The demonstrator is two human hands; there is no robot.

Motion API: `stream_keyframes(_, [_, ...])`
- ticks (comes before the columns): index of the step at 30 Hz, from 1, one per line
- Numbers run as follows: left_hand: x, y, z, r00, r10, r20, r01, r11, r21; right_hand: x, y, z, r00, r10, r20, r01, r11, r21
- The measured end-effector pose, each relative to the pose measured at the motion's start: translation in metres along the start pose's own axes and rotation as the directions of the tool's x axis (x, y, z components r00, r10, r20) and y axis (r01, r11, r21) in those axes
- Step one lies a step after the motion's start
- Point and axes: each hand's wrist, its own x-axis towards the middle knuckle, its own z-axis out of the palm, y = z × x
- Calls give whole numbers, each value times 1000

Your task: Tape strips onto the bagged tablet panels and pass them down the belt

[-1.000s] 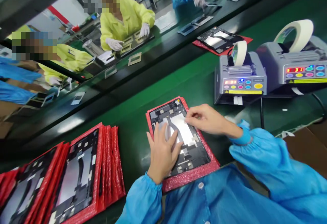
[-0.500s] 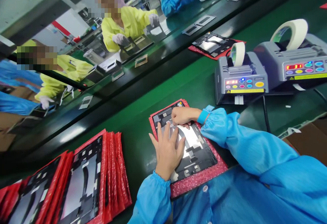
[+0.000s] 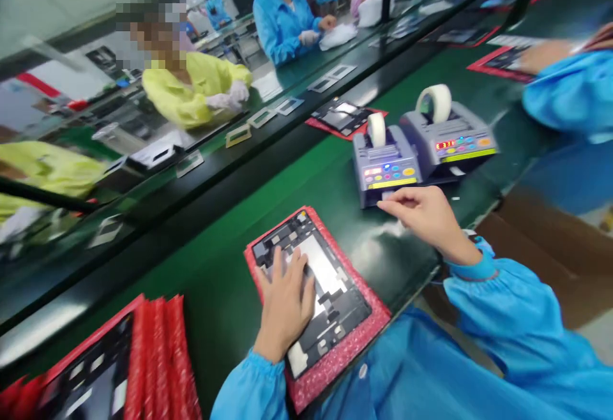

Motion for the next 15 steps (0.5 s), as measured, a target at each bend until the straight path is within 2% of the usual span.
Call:
stream_keyframes(2, [0, -3, 5, 1000, -3, -8, 3, 1000, -1, 1, 20, -21, 981, 134, -138, -121, 987, 102])
stream_keyframes(4, [1, -6, 10, 1000, -4, -12, 4, 1000, -4, 7, 36, -23, 959, 244, -147, -203, 947, 248])
stream_keyframes(6, [1, -8, 12, 1000, 5, -11, -5, 1000, -8, 15, 46, -13, 942, 315, -115, -252, 892, 376])
stream_keyframes(10, [1, -9, 13, 1000, 19, -17, -19, 1000, -18, 24, 45, 10, 926, 370, -78, -279, 808, 519])
stream_keyframes(15, [1, -10, 12, 1000, 15, 21, -15, 1000, -13, 17, 39, 12, 929, 358, -99, -220, 747, 628])
